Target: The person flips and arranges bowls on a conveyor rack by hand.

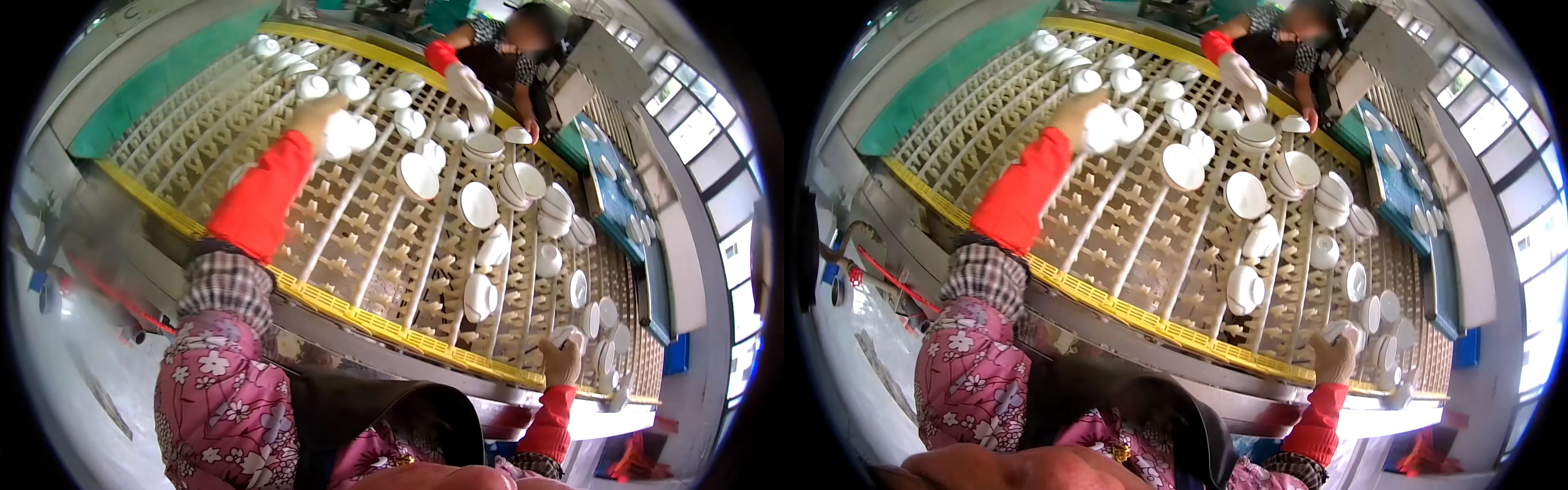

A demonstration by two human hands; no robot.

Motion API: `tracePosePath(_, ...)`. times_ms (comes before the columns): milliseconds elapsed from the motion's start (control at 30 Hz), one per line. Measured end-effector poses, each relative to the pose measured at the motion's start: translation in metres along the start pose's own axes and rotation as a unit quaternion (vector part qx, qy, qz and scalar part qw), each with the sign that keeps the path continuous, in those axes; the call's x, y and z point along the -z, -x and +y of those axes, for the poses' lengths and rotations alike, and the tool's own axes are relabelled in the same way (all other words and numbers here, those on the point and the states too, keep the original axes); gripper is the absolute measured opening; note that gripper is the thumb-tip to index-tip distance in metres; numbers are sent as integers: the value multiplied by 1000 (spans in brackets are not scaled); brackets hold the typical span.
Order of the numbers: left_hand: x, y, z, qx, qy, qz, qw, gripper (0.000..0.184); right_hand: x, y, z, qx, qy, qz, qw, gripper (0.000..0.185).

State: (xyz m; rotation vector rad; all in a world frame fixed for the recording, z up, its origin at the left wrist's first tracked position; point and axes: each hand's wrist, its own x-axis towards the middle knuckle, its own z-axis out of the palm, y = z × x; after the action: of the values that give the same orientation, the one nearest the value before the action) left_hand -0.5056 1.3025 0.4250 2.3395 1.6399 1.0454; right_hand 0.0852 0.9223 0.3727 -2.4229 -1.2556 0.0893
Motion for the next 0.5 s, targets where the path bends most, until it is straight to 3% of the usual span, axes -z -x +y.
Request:
tracePosePath(33, 23, 0, -12, -8, -100, -28, 995, 60, 7, 6, -8, -8, -7, -25, 1000, 47)
tracePosePath(67, 4, -13, -67, 274, 259, -7, 926, 71, -1, 3, 5, 17, -39, -46, 998, 47)
tracePosePath(100, 5, 5, -73, 233, -87, 72, 966, 81, 5, 14, -15, 24, -47, -53, 997, 43)
tracePosePath(133, 34, 29, -44, 248, -223, -10, 943, 76, 6, 17, -22, 41, -75, -60, 995, 39)
tracePosePath(167, 51, 38, -28, 231, -271, -89, 930, 66, 5, 18, -29, 59, -104, -66, 991, 36)
tracePosePath(233, 53, 63, -39, 140, -289, -72, 944, 55, 10, 19, -54, 97, -46, -118, 987, 29)
tracePosePath(267, 57, 73, -25, 125, -266, -94, 951, 53, 8, 22, -71, 85, -111, -127, 982, 27)
tracePosePath(367, 65, 95, 18, 93, -187, -128, 970, 48, 25, 29, -146, 8, -238, -284, 929, 19)
tracePosePath(400, 63, 98, 22, 77, -159, -122, 977, 48, -1, 21, -148, 125, -270, -268, 916, 13)
tracePosePath(433, 60, 97, 29, 58, -129, -115, 983, 47, -15, 11, -163, 300, -215, -216, 904, 13)
tracePosePath(467, 60, 92, 40, 67, -96, -124, 985, 53, -30, 0, -179, 455, -160, -126, 867, 18)
tracePosePath(500, 54, 94, 39, 54, -86, -106, 989, 51, -38, -6, -210, 547, -138, -44, 825, 23)
